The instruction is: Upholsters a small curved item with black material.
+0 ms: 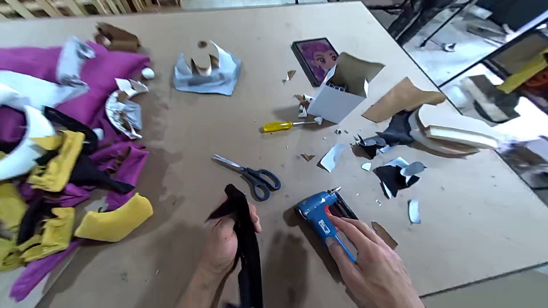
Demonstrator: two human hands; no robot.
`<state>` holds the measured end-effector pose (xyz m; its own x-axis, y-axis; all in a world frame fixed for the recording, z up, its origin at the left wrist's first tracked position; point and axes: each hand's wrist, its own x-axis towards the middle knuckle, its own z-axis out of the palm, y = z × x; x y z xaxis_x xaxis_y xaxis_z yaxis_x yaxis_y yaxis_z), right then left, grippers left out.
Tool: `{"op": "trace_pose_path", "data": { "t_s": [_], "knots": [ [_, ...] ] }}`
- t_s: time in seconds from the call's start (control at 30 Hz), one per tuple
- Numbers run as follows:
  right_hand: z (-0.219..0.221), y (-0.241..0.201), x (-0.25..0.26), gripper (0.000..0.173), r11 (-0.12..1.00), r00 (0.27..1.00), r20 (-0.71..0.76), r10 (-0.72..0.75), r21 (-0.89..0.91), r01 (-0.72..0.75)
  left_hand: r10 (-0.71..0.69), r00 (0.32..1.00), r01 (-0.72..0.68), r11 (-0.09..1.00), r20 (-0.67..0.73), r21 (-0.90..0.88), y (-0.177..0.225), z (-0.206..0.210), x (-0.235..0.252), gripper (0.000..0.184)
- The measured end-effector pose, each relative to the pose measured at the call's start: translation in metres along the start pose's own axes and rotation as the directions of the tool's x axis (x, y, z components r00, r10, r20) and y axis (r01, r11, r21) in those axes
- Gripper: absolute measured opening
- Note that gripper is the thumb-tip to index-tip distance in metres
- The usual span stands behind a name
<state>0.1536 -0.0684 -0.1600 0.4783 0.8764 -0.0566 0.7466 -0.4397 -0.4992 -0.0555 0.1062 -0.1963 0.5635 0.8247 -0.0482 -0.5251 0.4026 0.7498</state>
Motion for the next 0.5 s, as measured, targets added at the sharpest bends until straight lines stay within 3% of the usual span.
{"op": "trace_pose_path", "data": {
  "t_s": [0.1, 0.17, 0.33, 0.5],
  "knots": [
    [-0.004, -0.028, 0.002, 0.041, 0.882, 0.984, 0.032, -0.173, 0.449, 0.141, 0.022, 0.941, 0.135, 0.892, 0.339, -0.432, 0.006, 0.026, -0.004, 0.021],
    [-0.002, -0.043, -0.005, 0.043, 0.769, 0.955, 0.05, -0.293, 0.605, 0.205, 0.064, 0.913, 0.196, 0.798, 0.404, -0.57, 0.006, 0.048, -0.015, 0.018],
    [-0.01, -0.045, -0.026, 0.044, 0.569, 0.85, 0.04, -0.525, 0.76, 0.316, 0.246, 0.874, -0.058, 0.909, 0.419, -0.413, 0.004, 0.067, -0.041, 0.028],
    [-0.039, -0.045, -0.042, 0.049, 0.634, 0.826, 0.053, -0.561, 0.669, 0.388, 0.275, 0.892, -0.175, 0.942, 0.36, -0.287, -0.003, 0.083, -0.065, 0.033]
  ]
}}
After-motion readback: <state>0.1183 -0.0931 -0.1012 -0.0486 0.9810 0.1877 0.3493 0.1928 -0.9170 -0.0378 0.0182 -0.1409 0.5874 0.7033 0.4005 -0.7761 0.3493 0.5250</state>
